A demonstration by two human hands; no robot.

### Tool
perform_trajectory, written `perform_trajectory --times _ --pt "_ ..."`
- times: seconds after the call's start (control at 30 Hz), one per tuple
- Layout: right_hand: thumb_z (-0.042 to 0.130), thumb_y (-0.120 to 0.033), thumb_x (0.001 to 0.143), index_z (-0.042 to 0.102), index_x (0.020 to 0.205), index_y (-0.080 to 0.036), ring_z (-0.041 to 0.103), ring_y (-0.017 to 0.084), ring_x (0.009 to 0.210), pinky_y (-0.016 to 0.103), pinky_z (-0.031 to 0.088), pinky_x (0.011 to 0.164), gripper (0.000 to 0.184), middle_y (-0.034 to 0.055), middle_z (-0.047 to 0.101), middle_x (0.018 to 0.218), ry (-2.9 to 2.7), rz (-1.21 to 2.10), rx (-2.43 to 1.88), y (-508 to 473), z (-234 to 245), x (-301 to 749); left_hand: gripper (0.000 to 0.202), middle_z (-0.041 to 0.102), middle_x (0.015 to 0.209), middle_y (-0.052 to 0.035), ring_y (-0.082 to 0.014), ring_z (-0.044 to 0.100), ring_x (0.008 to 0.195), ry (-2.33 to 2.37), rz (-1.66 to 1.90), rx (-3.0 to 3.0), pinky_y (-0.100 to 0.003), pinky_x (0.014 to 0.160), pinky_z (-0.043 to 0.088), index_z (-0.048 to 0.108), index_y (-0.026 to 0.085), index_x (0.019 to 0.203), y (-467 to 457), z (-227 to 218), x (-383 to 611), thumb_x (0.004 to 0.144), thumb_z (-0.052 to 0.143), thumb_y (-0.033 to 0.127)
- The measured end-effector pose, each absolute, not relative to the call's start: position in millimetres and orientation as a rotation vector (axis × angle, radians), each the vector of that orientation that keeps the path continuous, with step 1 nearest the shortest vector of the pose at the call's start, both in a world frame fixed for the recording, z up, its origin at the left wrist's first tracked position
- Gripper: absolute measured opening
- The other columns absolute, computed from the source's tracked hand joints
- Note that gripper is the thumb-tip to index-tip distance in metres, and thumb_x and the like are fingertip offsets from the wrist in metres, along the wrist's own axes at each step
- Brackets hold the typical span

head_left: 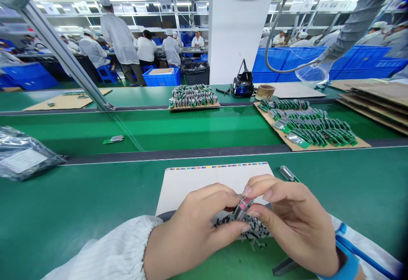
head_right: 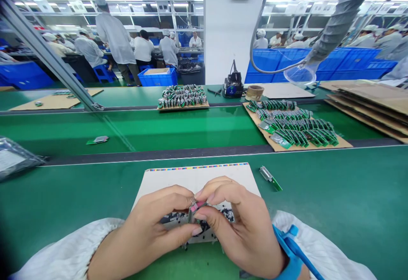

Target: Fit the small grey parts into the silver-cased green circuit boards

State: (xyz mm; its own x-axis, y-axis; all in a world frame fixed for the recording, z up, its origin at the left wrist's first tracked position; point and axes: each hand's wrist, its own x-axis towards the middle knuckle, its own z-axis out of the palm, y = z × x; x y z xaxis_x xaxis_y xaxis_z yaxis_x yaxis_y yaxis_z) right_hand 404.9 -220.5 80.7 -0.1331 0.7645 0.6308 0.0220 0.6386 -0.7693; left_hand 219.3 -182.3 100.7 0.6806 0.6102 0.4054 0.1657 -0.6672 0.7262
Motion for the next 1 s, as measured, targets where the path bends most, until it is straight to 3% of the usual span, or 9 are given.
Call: perform_trajectory --times 0.17,0.4,0.6,0.7,0.83,0.93,1.0 --pt "0.055 0.002 0.088 0.05 0.107 -0.027 0.059 0.017 0.092 0.031 0.051 0.078 0.035 0.0001 0.061 0.096 -1.608 0.787 -0.706 -219 84 406 0.011 0.063 0.09 -0.0042 -0.012 0.06 0.078 0.554 0.845 2.393 -0.019 0.07 0.05 0.058 0.014 0.096 -183 98 218 0.086 0.061 0.016" --pt "0.056 -0.007 0.091 0.051 0.102 -0.028 0.061 0.016 0.086 0.029 0.053 0.073 0.024 0.0 0.062 0.092 -1.654 0.777 -0.746 -218 87 411 0.011 0.064 0.093 -0.0036 -0.0132 0.062 0.082 0.584 0.788 2.475 -0.02 0.074 0.051 0.056 0.017 0.099 -181 96 217 0.088 0.058 0.017" --pt "0.068 -0.032 0.088 0.055 0.111 -0.029 0.055 0.022 0.109 0.034 0.05 0.091 0.026 0.0049 0.059 0.114 -1.908 0.679 -0.899 -205 93 426 0.022 0.068 0.099 -0.0036 -0.0127 0.066 0.09 0.587 0.967 2.393 -0.018 0.08 0.052 0.055 0.019 0.104 -179 93 219 0.084 0.063 0.014" --pt "0.061 -0.03 0.093 0.061 0.098 -0.028 0.057 0.02 0.107 0.031 0.049 0.091 0.006 0.0031 0.06 0.113 -2.033 0.582 -0.96 -201 95 428 0.022 0.07 0.097 -0.0031 -0.013 0.067 0.088 0.578 1.021 2.356 -0.019 0.08 0.053 0.055 0.02 0.103 -178 90 220 0.084 0.066 0.02" --pt "0.056 -0.038 0.094 0.06 0.098 -0.029 0.065 0.02 0.092 0.029 0.055 0.075 0.01 0.0005 0.067 0.101 -2.028 0.427 -1.094 -195 97 436 0.046 0.07 0.101 -0.0082 -0.0215 0.066 0.094 0.778 1.071 2.486 -0.033 0.086 0.053 0.057 0.018 0.109 -143 86 214 0.078 0.066 0.05" --pt "0.053 -0.053 0.091 0.063 0.095 -0.03 0.068 0.021 0.066 0.029 0.051 0.048 0.026 0.0007 0.071 0.085 -2.01 0.25 -1.281 -182 95 467 0.033 0.064 0.117 -0.0097 -0.0244 0.057 0.113 1.472 0.923 2.567 -0.041 0.101 0.043 0.059 0.019 0.114 -82 75 189 0.09 0.053 0.041" --pt "0.062 -0.061 0.08 0.067 0.089 -0.029 0.064 0.018 0.051 0.029 0.042 0.041 0.034 0.0016 0.071 0.076 -1.948 0.167 -1.46 -169 87 503 0.03 0.059 0.124 -0.0152 -0.0269 0.05 0.122 1.751 0.878 2.486 -0.044 0.106 0.037 0.058 0.013 0.118 -39 64 159 0.094 0.048 0.028"
